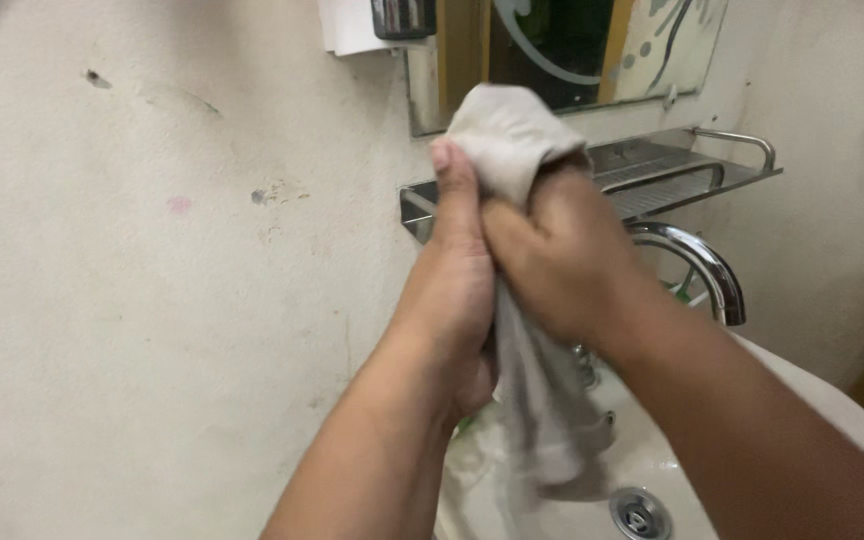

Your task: The person hangs multiple pink sachets on a wall-mounted metal rack, then picks up a black shampoo bottle, rinses it under the tap, and wipes it dry with a cloth. The sachets remain hanging on the rack and the bottle is left clean and dry.

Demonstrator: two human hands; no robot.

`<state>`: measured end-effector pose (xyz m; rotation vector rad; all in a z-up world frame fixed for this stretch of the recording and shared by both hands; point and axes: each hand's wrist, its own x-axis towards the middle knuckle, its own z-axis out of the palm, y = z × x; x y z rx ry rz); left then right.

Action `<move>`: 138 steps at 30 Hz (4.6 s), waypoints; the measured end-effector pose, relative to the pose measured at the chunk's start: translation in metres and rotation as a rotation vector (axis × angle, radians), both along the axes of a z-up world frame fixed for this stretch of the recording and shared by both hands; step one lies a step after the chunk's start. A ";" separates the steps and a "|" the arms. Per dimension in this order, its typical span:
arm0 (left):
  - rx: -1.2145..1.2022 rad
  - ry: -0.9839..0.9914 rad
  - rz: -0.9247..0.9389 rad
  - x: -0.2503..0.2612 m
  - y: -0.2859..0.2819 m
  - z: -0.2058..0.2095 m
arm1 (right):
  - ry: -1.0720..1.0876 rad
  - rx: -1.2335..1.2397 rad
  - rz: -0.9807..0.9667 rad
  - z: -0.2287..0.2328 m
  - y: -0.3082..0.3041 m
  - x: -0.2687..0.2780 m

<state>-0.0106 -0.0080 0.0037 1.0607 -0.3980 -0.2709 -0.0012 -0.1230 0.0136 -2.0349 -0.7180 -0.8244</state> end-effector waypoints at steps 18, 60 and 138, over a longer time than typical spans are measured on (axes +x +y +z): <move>-0.220 -0.008 0.221 0.024 0.002 -0.011 | 0.000 0.656 -0.034 -0.062 -0.027 -0.066; 0.162 0.083 0.213 -0.018 -0.001 0.008 | 0.289 0.535 0.111 -0.002 0.023 -0.045; -0.014 0.032 0.026 -0.005 -0.018 -0.014 | 0.536 0.938 0.665 -0.005 -0.051 0.005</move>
